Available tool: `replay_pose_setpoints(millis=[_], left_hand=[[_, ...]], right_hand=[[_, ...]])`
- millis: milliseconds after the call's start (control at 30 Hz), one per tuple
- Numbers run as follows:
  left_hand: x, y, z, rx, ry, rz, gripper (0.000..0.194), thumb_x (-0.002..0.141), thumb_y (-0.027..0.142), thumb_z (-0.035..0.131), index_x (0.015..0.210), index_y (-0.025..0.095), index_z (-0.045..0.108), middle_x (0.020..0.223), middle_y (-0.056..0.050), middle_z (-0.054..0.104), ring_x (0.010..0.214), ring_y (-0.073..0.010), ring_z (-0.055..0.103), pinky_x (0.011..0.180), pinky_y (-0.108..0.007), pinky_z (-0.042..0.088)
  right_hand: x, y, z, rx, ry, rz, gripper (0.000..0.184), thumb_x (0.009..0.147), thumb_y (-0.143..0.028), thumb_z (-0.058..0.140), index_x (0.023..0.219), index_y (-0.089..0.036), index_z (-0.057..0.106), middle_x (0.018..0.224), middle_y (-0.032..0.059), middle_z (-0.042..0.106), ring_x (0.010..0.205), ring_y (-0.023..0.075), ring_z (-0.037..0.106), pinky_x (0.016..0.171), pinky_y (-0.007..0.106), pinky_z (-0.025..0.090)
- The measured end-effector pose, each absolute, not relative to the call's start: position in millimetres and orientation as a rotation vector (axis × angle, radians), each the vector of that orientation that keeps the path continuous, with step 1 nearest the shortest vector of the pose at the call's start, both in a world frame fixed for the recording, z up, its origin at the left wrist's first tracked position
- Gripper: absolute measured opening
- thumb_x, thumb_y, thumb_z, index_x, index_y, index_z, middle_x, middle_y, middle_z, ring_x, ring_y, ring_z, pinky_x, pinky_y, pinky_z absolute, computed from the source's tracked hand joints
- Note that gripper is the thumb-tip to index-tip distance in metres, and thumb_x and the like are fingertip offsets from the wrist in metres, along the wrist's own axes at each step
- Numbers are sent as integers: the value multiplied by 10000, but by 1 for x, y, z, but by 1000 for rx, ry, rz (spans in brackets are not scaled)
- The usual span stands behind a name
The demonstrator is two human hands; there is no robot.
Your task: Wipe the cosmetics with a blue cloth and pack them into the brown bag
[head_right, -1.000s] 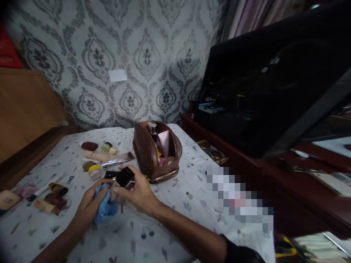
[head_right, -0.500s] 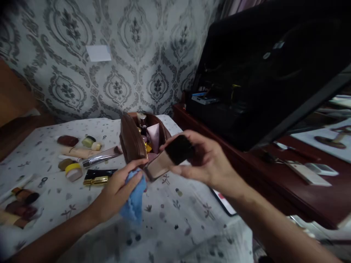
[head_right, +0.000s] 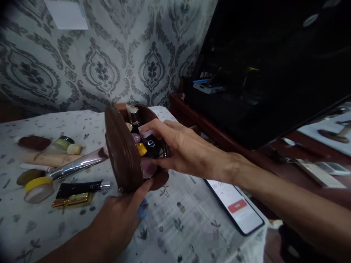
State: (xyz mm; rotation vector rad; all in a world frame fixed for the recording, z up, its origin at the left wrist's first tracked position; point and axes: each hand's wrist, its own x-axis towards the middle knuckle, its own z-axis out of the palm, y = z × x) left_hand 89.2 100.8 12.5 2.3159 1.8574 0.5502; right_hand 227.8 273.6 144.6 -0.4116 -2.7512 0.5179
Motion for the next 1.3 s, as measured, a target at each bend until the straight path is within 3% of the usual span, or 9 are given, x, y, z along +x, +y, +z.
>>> replay_pose_setpoints(millis=[133, 233, 433, 833, 1300], left_hand=[[89, 101, 6, 2460, 1869, 633, 845, 732, 41, 410, 1507, 148, 92, 830, -49, 735, 607, -212, 690, 478, -294, 544], [89, 102, 8, 2489, 1868, 653, 898, 702, 21, 396, 1517, 122, 33, 821, -58, 734, 586, -215, 684, 451, -292, 534], [89, 102, 8, 2443, 1827, 642, 929, 711, 18, 388, 1522, 133, -50, 893, -70, 745, 644, -223, 710, 477, -305, 559], [87, 100, 7, 2390, 1810, 595, 828, 775, 51, 419, 1524, 178, 88, 993, -110, 738, 741, -232, 727, 530, -299, 567], [89, 101, 5, 2445, 1864, 687, 871, 716, 19, 406, 1517, 151, 92, 862, -63, 735, 628, -194, 691, 487, -261, 525]], right_hand=[[226, 282, 139, -366, -2885, 259, 234, 838, -300, 644, 1064, -255, 605, 940, 50, 608, 908, 226, 571, 820, 395, 474], [223, 285, 138, -322, -2933, 180, 148, 851, -277, 622, 988, -224, 605, 915, 58, 596, 876, 217, 556, 844, 409, 445], [220, 288, 143, -307, -2980, 275, 153, 824, -246, 634, 971, -237, 590, 919, 37, 609, 904, 213, 567, 899, 420, 429], [217, 291, 141, -367, -3004, 325, 322, 768, -221, 678, 1075, -241, 584, 1002, 52, 630, 963, 241, 591, 952, 453, 418], [214, 293, 137, -455, -3049, 159, 295, 795, -300, 703, 1054, -209, 598, 925, 53, 611, 870, 221, 578, 920, 434, 412]])
